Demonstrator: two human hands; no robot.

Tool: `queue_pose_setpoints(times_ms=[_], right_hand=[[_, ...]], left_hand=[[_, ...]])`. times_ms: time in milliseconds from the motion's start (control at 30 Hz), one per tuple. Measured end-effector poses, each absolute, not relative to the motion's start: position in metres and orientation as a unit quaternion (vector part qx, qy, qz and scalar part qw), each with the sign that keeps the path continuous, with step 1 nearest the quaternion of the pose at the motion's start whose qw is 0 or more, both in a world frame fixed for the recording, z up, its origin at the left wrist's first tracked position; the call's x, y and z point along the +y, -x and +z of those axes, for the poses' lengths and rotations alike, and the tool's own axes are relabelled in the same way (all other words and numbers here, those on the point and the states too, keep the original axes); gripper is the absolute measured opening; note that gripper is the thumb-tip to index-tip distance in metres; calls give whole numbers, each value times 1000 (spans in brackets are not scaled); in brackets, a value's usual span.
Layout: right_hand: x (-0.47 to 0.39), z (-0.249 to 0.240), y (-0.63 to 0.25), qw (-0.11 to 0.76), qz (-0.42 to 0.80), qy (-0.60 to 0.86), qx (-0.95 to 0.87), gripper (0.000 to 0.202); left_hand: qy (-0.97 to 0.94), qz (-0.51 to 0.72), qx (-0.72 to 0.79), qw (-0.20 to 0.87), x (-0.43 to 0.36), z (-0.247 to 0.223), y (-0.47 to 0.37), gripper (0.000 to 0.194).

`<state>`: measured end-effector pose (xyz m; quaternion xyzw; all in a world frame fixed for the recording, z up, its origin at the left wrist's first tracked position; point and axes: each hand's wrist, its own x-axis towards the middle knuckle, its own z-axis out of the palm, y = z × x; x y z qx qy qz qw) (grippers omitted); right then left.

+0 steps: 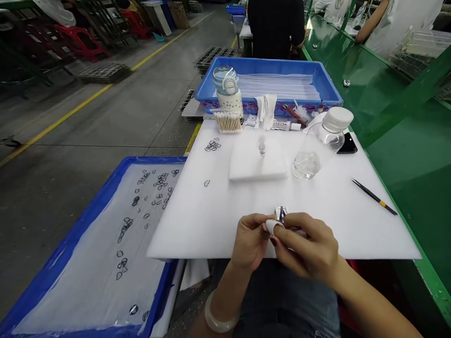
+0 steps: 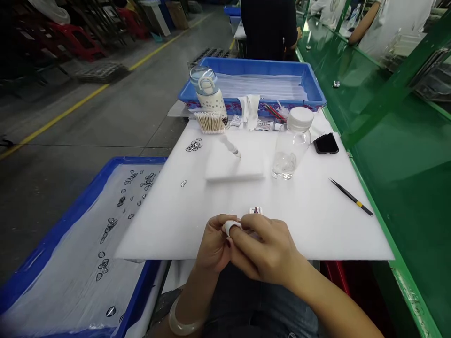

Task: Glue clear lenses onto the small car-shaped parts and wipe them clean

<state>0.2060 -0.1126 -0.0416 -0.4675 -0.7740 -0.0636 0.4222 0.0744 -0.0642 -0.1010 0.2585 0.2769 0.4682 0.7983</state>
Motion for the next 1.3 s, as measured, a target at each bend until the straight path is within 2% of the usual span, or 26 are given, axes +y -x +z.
queue_pose_setpoints(times_ms=[133,233,433,567,700,767,900,967,1200,1300], right_hand=[[-119,-28,-222,362,-96,499,-781,8],[-118,-21,-226,389,-122,526,-746,12],[-113,-36,-206,395,-51,498,-771,10],[-119,-31,-207,346,-6,529,-775,14],[-129,-8,-227,296,114,561,-764,18],[-133,-1,-238,328,143,572,-738,14],[-139,-7,-252,466,143,587,-646,13],[-142,-15,-257,509,157,600,-596,12],[-158,-55,-295,478,110,749,-446,17],[-166,-73,-314,501,114,774,-371,21]], left_hand=[[-263,462,255,808,-64,-101,-76,30],[-262,463,242,811,-63,-98,-78,28],[-262,461,244,812,-64,-97,-78,21],[-257,466,245,811,-64,-98,-80,21],[-256,461,240,815,-64,-97,-81,24],[-253,460,240,817,-63,-96,-80,23],[-245,456,242,820,-62,-95,-78,24],[-247,455,242,821,-62,-96,-77,26],[-256,452,235,822,-62,-98,-77,26],[-261,457,236,817,-62,-97,-78,26]])
